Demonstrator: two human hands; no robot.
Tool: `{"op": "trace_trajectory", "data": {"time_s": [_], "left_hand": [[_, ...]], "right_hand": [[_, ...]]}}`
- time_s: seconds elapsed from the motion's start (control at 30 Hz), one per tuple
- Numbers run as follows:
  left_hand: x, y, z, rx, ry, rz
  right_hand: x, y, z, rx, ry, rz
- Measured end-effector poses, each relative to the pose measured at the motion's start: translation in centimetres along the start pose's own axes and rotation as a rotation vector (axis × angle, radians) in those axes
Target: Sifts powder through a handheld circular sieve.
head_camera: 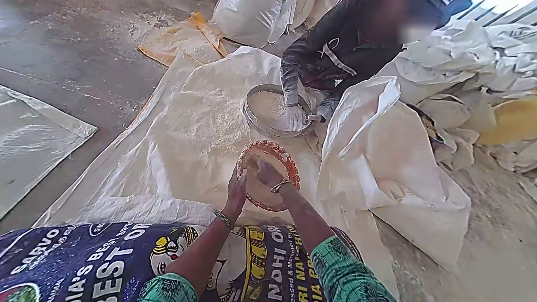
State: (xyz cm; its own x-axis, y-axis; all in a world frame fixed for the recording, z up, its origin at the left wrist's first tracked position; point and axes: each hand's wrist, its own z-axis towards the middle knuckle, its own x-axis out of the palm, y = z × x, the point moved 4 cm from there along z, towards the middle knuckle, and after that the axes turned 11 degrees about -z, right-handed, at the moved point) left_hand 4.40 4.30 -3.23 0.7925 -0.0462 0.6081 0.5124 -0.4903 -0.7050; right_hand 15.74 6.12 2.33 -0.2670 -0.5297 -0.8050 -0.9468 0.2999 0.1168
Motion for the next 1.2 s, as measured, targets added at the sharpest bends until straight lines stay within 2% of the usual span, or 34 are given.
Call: {"op": "trace_trajectory", "data": {"time_s": [0.1, 0.17, 0.23, 0.33, 0.4, 0.5, 0.6, 0.67, 0.73, 0.8, 0.9, 0.97, 1.03, 1.1, 1.2], "left_hand": [[-0.1, -0.8, 0.1, -0.020, -0.032, -0.027], [0.0, -1.1, 0.8, -0.061, -0.079, -0.048], [0.3, -0.7, 1.2, -0.069, -0.057, -0.046], [0.7, 0.0, 0.9, -0.029, 0.019, -0.019], [0.3, -0.1, 0.4, -0.062, -0.016, -0.013], [-0.2, -0.7, 0.7, -0.056, -0.019, 0.022], [0.6, -0.7, 1.1, -0.050, -0.015, 0.009], [1.1, -0.5, 0.8, -0.047, 0.017, -0.007], [1.1, -0.4, 0.5, -0.062, 0.048, -0.003], [0.6, -0.3, 0.4, -0.083, 0.054, -0.003], [-0.3, -0.8, 0.8, -0.071, 0.026, 0.012], [-0.5, -0.9, 0.9, -0.086, 0.018, 0.019], [0.0, -0.6, 0.8, -0.125, 0.008, 0.008], [0.6, -0.4, 0.8, -0.170, 0.007, 0.000], [0.6, -0.5, 0.8, -0.160, -0.003, -0.007]], "right_hand": [[-0.3, -2.4, -0.7, 0.074, 0.096, -0.044], [1.3, -2.0, -1.7, -0.046, 0.172, -0.067], [2.7, -0.6, -2.1, -0.140, 0.189, -0.022], [1.7, -0.1, -0.4, -0.080, 0.056, 0.078], [0.5, -0.9, 0.5, 0.006, -0.007, 0.066], [-0.8, -2.8, -0.5, -0.029, -0.085, 0.071], [-1.4, -6.0, -1.4, -0.006, -0.344, 0.113], [-1.2, -7.3, -0.7, 0.116, -0.316, 0.139], [-0.3, -6.5, 0.9, 0.134, -0.261, 0.157], [0.3, -3.3, 1.5, 0.032, -0.181, 0.159], [1.8, 1.1, 0.0, -0.231, -0.070, 0.045], [2.4, 1.0, -1.7, -0.366, -0.011, -0.087], [2.3, -0.9, -2.8, -0.442, -0.064, -0.143], [1.5, -3.8, -3.0, -0.325, -0.155, -0.144], [-1.0, -6.2, -1.4, -0.015, -0.319, -0.089]]}}
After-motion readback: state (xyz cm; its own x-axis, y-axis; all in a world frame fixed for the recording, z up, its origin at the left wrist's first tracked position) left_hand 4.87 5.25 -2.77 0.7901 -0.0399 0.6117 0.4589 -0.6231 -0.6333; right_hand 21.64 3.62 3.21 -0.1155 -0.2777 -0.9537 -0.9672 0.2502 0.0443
